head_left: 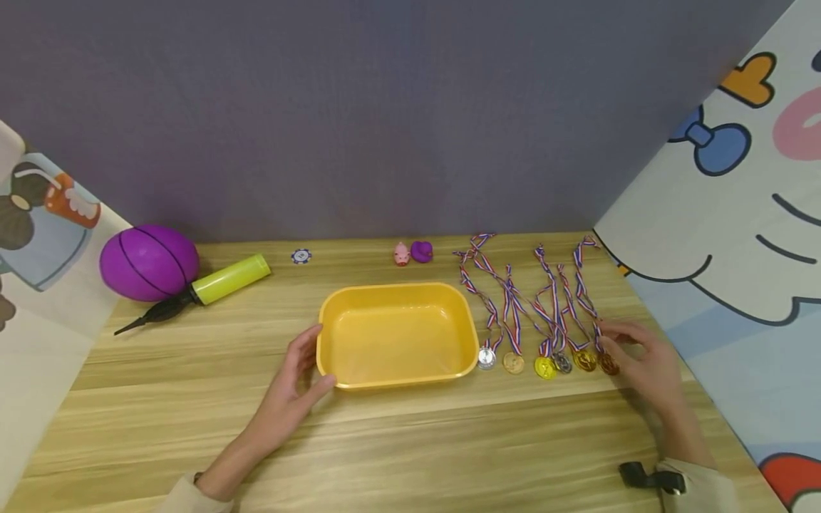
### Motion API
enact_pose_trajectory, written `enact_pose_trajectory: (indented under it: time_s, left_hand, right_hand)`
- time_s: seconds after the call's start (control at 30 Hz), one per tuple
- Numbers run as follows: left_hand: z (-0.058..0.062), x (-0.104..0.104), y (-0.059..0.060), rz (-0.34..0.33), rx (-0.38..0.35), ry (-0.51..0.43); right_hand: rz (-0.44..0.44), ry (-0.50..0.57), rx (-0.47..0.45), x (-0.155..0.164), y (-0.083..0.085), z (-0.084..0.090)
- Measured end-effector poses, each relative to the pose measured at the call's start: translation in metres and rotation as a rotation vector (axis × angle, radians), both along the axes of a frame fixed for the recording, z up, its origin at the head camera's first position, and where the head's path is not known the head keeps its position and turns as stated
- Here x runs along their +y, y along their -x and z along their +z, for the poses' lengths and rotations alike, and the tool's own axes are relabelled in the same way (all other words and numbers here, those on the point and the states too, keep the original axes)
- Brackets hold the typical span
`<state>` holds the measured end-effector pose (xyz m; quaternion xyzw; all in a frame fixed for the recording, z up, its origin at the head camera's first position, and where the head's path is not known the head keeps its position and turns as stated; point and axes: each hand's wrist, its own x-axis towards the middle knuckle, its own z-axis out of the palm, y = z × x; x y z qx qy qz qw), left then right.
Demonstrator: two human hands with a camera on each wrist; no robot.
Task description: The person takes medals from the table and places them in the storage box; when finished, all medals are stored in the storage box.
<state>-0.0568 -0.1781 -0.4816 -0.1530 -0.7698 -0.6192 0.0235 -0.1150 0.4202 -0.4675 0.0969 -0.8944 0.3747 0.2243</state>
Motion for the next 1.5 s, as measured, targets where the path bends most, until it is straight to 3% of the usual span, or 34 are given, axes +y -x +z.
enact_pose_trajectory:
  time_s: [0.27,0.63,0.87,1.37,1.5]
  left_hand:
    - [0.000,0.001,0.000,0.001,-0.002,-0.002]
    - [-0.001,0.000,0.001,-0.004,-0.004,0.000]
    - [-0.001,0.001,0.001,0.002,0.001,0.005]
    - [-0.001,0.000,0.001,0.008,0.000,0.011]
    - [-0.001,0.000,0.000,0.011,0.000,0.016]
  right_hand:
    - [-0.094,-0.052,-0.223,0.033,-0.010,0.003]
    - [-0.010,-0.092,-0.502,0.045,-0.014,0.003]
    - [-0.002,-0.190,-0.486,0.040,-0.014,0.006]
    - [0.004,-0.179,-0.287,0.042,-0.011,-0.004]
    - [0.003,-0.173,-0.284,0.039,-0.011,-0.003]
